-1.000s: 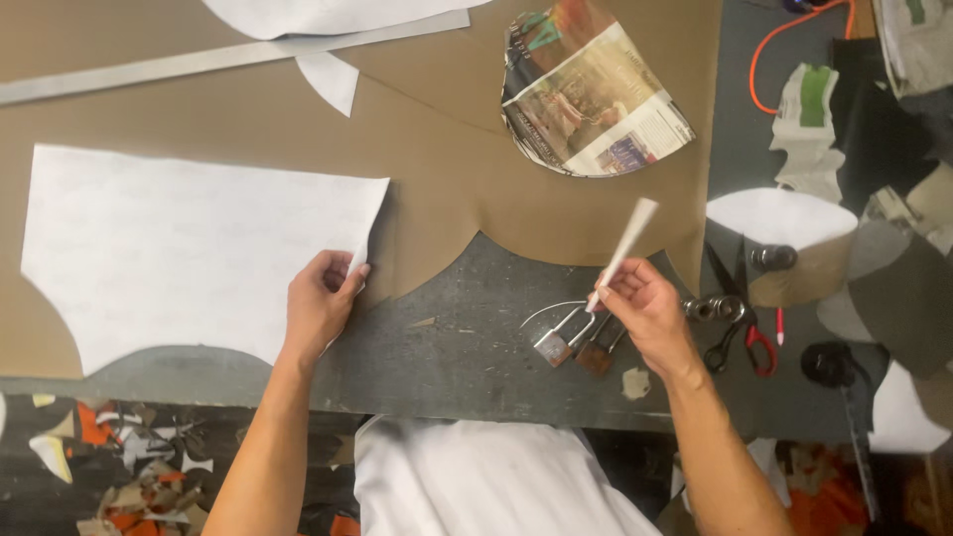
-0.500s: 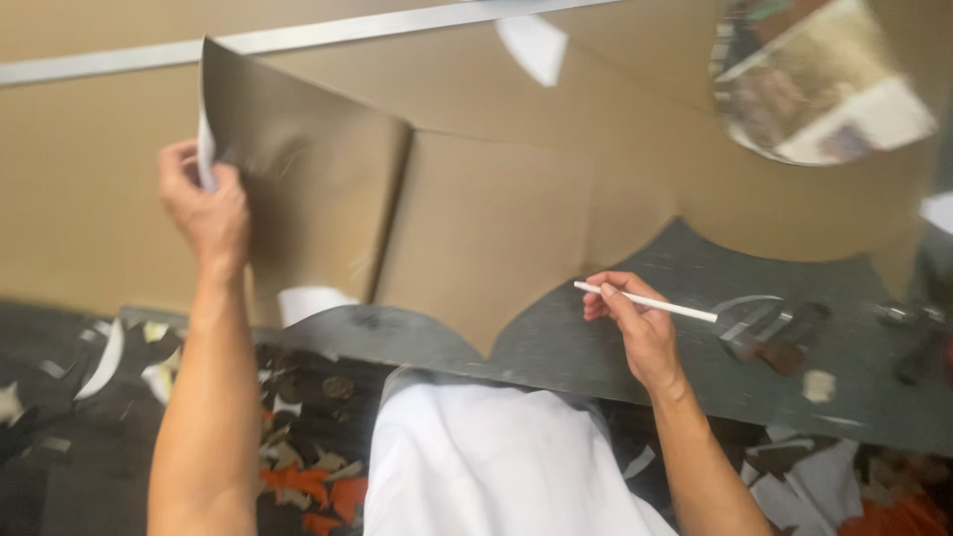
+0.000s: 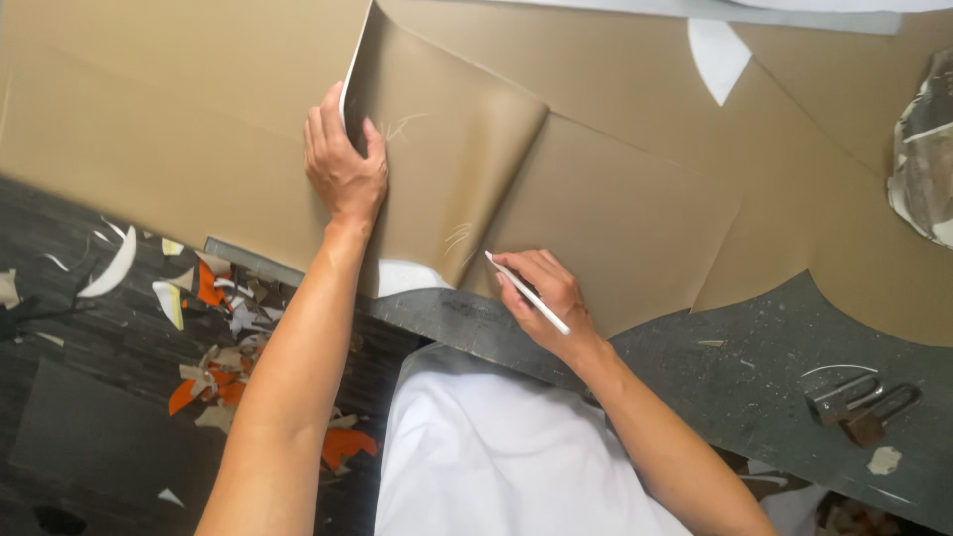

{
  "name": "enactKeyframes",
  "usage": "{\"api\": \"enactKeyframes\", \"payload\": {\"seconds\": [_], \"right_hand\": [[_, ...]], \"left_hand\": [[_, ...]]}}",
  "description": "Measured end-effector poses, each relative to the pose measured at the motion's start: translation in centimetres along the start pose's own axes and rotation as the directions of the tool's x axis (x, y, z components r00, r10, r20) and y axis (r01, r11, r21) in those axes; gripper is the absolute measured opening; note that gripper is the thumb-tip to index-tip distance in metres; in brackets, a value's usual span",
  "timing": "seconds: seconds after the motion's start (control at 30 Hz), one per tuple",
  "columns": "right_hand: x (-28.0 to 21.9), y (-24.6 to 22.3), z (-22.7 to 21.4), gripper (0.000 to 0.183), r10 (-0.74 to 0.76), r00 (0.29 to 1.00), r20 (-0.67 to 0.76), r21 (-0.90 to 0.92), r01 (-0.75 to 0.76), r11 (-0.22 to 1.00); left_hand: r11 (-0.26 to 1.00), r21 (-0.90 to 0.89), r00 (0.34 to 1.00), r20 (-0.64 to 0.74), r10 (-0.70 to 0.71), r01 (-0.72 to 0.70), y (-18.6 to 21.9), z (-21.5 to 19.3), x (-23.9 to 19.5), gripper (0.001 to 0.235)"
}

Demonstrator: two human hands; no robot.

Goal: The person uses shears to cut a large piece of brown cardboard along a curved edge, following a white paper template held in place by two padlocks and two metal weights. After cutting, the person writes on the cardboard with a white pencil, then folds a small white strip of material and places a newspaper sheet over the cut piece.

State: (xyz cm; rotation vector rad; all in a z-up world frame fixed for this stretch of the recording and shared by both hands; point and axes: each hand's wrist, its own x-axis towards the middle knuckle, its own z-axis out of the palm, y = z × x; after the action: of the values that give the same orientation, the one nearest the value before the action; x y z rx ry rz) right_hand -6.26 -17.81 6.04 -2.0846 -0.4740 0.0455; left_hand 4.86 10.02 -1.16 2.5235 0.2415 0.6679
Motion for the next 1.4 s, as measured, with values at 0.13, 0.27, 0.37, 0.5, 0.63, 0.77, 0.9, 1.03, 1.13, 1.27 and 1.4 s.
{"api": "enactKeyframes", "payload": {"seconds": [0.13,0.27,0.37,0.5,0.63,0.77,0.9,1.03,1.13,1.27,1.4], "right_hand": [[0.2,0.0,1.1,0.023,-0.080,0.997,-0.013,-0.090,0.078,0.993],[-0.5,-0.2,1.2,0.019,0.093,0.983,-0.156,-0.079,-0.106,0.991],[-0.9,-0.4,0.9,0.017,-0.077,0.997,0.028,-0.081,0.079,0.994],[-1.5,0.3,0.1,0.017,0.023,0.994,-0.108,-0.098,-0.034,0.995],[-1.9,0.3,-0.1,0.015,0.104,0.994,-0.022,-0.052,-0.105,0.993],[-1.7,0.6,-1.0,0.012,0.217,0.964,-0.156,-0.002,-0.220,0.976],[-1.5,0.4,-1.6,0.009,0.160,0.987,-0.021,-0.164,-0.161,0.973],[-0.7,0.5,-1.6,0.012,0.137,0.976,-0.170,-0.141,-0.162,0.977],[-1.7,0.4,-1.8,0.014,0.228,0.945,-0.233,-0.069,-0.250,0.966],[-2.5,1.0,-3.4,0.011,0.374,0.922,-0.095,-0.124,-0.384,0.915],[-4.9,3.7,-8.5,0.018,0.388,0.830,-0.399,-0.050,-0.442,0.895]], "left_hand": [[1.000,0.020,1.000,-0.016,0.017,-0.017,-0.2,-0.2,-0.1,0.053],[1.000,0.024,1.000,-0.005,0.006,-0.006,-0.1,0.0,-0.3,0.054],[0.999,0.032,1.000,-0.008,0.012,-0.012,-0.3,-0.2,-0.1,0.056],[1.000,0.004,1.000,-0.014,0.012,-0.012,-0.3,0.1,-0.3,0.060],[0.999,0.019,0.999,-0.036,0.039,-0.038,-0.5,0.1,-0.3,0.061],[0.997,-0.044,0.997,-0.060,0.053,-0.056,-0.5,0.4,-0.2,0.063],[0.891,-0.325,0.947,0.060,-0.315,0.317,-1.2,0.4,-0.4,0.065],[0.930,-0.283,0.970,0.007,-0.243,0.235,-2.5,1.0,-0.6,0.068],[0.970,-0.234,0.996,-0.042,-0.077,0.065,-3.2,2.0,-1.1,0.067],[0.974,-0.225,0.999,-0.022,-0.039,0.033,-3.2,1.1,-0.5,0.068],[0.994,-0.073,0.986,0.152,-0.067,0.079,0.2,-1.0,-0.3,0.067]]}}
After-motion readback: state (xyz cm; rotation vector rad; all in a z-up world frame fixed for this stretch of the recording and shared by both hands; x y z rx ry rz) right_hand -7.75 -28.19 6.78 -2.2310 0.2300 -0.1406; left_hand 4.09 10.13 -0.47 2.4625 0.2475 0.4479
